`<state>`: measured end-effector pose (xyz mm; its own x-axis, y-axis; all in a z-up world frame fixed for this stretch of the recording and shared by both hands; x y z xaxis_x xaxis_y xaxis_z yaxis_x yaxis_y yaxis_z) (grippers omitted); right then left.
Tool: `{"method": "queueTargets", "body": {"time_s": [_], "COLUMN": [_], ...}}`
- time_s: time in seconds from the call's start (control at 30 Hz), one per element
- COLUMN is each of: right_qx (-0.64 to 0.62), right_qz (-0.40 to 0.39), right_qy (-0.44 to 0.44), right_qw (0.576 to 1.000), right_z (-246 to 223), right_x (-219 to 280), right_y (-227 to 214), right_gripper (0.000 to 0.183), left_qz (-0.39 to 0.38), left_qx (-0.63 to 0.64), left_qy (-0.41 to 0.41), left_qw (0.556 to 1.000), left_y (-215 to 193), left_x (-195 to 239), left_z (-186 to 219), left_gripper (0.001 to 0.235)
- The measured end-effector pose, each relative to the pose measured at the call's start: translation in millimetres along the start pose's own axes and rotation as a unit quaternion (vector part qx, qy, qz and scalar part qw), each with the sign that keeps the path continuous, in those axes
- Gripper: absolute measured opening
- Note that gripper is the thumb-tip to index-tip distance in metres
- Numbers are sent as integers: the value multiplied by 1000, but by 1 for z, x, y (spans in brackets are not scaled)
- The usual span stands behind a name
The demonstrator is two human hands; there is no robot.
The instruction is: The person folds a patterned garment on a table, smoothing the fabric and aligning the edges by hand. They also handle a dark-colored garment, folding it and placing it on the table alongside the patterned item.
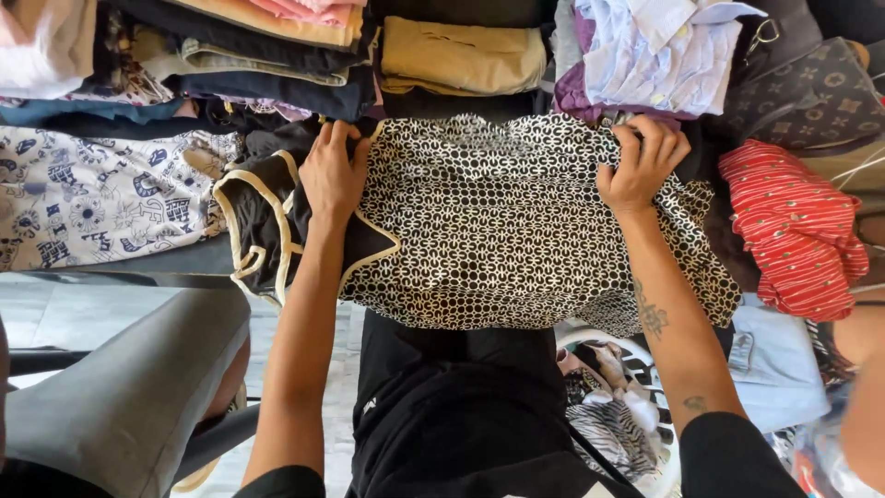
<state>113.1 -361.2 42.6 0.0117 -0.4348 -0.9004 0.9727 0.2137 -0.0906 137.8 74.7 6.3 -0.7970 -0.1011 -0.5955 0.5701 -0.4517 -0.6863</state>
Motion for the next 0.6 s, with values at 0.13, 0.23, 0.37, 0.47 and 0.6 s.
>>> {"method": "queueTargets", "body": {"time_s": [0.13,0.23,0.37,0.47,0.6], "right_qx": [-57,-137,-124,-154,-224], "right_qz": [-8,-26,-181,-369,-474], "right_qy": [-33,-89,-21,102,181], "right_qw": [998,986,975,911,832], "right_z": [1,-26,-50,-62,-75], "right_x": [37,23,-13,17,18], "right_y": [5,-19,-86,-131,-148], "right_gripper": [40,21,20,24,35], "left_qz": [-16,-33,-52,-67,-8], "left_qx": [4,2,-24,-56,-128], "left_qy": [11,39,124,140,170], "left_qw": [1000,999,991,986,977], "left_y": [-5,-20,-35,-32,-57], "left_x": [4,5,0,15,39], "left_z": [1,5,-6,-21,16], "left_gripper": [20,15,14,20,22]}}
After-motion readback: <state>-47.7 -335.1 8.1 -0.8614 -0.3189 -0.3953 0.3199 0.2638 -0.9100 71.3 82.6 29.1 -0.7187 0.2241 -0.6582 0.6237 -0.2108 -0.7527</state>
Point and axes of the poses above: each hand's wrist, its own x-axis away from the middle knuckle, its own y-axis out of the palm, z = x × y, the point moved 2 cm from there along -x, towards the middle knuckle, and after that the axes turned 5 degrees about -y, right-handed, at the moved point
